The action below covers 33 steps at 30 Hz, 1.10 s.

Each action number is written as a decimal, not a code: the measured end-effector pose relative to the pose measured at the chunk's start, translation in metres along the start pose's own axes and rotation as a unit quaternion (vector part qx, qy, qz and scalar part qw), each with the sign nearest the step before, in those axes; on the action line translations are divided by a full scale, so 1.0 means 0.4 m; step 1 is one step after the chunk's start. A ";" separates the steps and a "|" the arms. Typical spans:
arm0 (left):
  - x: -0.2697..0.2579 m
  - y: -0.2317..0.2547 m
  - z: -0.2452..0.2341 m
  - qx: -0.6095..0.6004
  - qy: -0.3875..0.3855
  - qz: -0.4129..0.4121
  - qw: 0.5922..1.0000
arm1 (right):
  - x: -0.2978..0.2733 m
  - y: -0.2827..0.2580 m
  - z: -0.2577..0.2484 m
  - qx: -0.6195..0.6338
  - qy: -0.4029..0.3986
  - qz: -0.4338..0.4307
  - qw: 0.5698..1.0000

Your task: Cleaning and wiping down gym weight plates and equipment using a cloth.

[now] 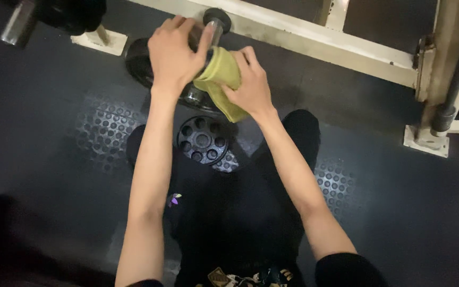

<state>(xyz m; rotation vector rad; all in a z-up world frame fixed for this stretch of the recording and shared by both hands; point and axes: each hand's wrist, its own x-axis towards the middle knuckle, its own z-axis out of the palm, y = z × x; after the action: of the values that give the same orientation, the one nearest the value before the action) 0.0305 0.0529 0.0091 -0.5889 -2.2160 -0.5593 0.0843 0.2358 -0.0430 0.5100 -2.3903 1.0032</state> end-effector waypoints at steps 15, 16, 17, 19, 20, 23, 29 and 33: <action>-0.080 -0.137 -0.028 -0.067 0.001 -0.069 0.995 | -0.175 0.124 0.047 0.137 0.101 0.043 0.984; -0.083 -0.136 -0.023 -0.069 -0.001 -0.072 0.995 | -0.144 0.111 0.042 0.136 0.099 0.046 0.985; -0.086 -0.135 -0.020 -0.058 0.012 -0.061 0.996 | -0.114 0.099 0.037 0.088 0.092 0.021 0.992; -0.081 -0.141 -0.013 -0.047 0.030 -0.048 0.997 | -0.031 0.046 0.029 0.039 0.086 -0.009 0.995; -0.081 -0.144 -0.013 -0.047 0.026 -0.051 0.997 | 0.012 0.002 0.025 -0.050 0.058 -0.025 0.997; -0.085 -0.160 -0.005 -0.052 0.022 -0.053 0.997 | 0.104 -0.054 0.055 -0.153 -0.002 -0.054 0.987; -0.090 -0.163 -0.008 -0.105 0.009 -0.059 0.993 | 0.092 -0.034 0.053 -0.118 -0.031 -0.037 0.992; -0.075 -0.157 -0.041 -0.129 -0.034 -0.051 0.990 | 0.080 -0.032 0.035 -0.061 -0.022 -0.040 0.997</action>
<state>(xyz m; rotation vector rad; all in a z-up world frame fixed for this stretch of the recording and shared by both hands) 0.0223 -0.0133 -0.0164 -0.6381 -2.2640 -0.9008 0.0608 0.2125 -0.0261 0.5826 -2.4312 0.8135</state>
